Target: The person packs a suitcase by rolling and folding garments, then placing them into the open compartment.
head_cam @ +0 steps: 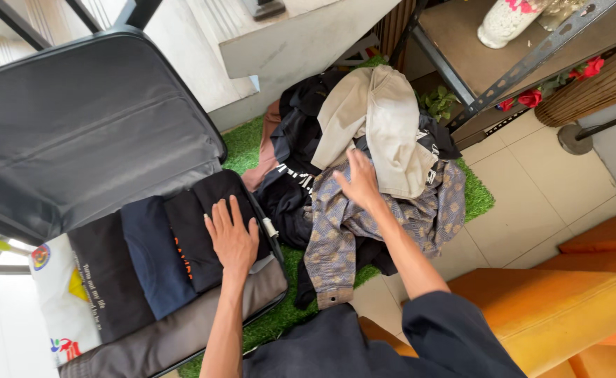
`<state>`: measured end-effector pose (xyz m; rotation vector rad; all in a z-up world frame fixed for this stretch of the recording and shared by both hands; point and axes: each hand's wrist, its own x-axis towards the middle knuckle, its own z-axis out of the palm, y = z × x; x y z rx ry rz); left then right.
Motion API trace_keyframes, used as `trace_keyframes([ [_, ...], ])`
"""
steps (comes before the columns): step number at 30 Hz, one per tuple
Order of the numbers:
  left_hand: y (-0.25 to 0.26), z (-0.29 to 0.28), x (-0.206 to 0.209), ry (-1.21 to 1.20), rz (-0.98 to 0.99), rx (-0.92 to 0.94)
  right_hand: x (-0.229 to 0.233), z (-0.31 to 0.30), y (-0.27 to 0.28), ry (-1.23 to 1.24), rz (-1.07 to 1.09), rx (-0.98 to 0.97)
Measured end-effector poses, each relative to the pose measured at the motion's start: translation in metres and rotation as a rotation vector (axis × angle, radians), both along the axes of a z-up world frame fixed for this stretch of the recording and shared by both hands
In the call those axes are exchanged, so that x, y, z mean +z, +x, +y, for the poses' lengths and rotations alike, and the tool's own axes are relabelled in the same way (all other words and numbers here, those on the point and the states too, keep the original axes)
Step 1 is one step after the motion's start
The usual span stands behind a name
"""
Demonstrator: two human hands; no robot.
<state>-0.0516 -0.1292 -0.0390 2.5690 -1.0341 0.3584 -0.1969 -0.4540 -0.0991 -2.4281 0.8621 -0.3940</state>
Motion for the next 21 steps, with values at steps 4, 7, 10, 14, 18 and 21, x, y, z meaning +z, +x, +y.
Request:
trace_keyframes([
  [4,-0.005,-0.003,-0.002,0.007,0.03,0.039,-0.026,-0.068,0.019,-0.261,0.0,-0.136],
  [7,-0.011,-0.003,-0.002,0.007,0.068,0.057,-0.04,-0.091,0.021,-0.372,-0.115,-0.176],
  [10,-0.009,-0.009,0.002,0.006,0.078,0.068,-0.048,-0.092,0.016,-0.427,-0.172,-0.154],
  [14,-0.011,-0.009,0.001,0.01,0.085,0.072,-0.049,-0.085,0.018,-0.404,-0.252,-0.217],
  [18,-0.01,-0.012,-0.001,0.002,0.074,0.068,-0.052,-0.089,0.019,-0.248,-0.402,-0.367],
  [21,-0.012,-0.01,-0.001,0.009,0.063,0.07,-0.064,-0.101,0.02,-0.064,-0.532,-0.533],
])
